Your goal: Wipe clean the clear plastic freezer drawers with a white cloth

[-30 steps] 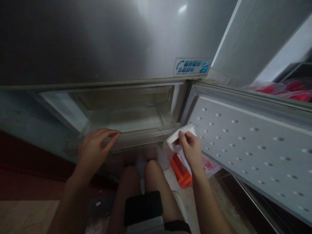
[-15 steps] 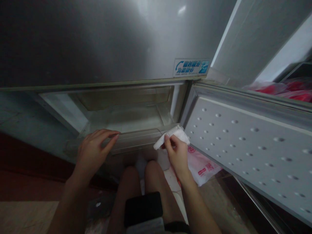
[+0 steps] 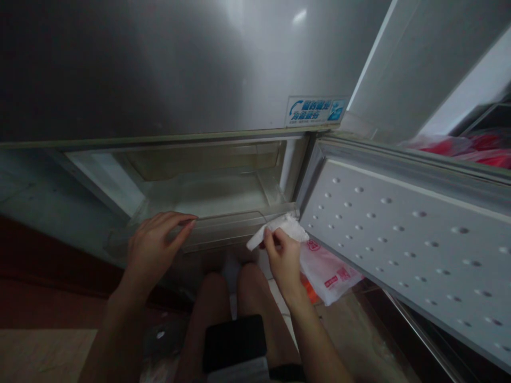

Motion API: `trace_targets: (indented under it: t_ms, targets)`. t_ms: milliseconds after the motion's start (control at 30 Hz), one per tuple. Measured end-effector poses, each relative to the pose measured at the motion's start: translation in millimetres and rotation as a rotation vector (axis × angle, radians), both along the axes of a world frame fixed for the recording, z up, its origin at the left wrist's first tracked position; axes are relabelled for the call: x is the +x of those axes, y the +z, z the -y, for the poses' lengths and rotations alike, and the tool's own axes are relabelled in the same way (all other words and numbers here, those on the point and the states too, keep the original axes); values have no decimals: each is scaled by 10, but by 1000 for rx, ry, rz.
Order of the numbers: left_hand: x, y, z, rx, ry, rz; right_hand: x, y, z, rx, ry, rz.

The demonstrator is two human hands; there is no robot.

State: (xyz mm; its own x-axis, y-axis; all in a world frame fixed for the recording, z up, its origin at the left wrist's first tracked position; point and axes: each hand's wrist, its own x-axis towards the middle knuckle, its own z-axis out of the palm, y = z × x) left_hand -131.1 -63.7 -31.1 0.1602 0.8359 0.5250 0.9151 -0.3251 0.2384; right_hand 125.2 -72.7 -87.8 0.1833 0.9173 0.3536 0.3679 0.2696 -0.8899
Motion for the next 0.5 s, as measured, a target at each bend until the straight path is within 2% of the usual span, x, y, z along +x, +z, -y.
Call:
trace_targets:
  t_ms: [267,400,500]
  targets:
    - [-1,8,4,-9,-6,-1,150,-334,21,-30,-161,-111]
    - [6,12,7,-11,4,12,59,-510,43,-75,-143,-186]
    - [10,14,7,-24,14,21,-30,-567,57,-105,-95,-241]
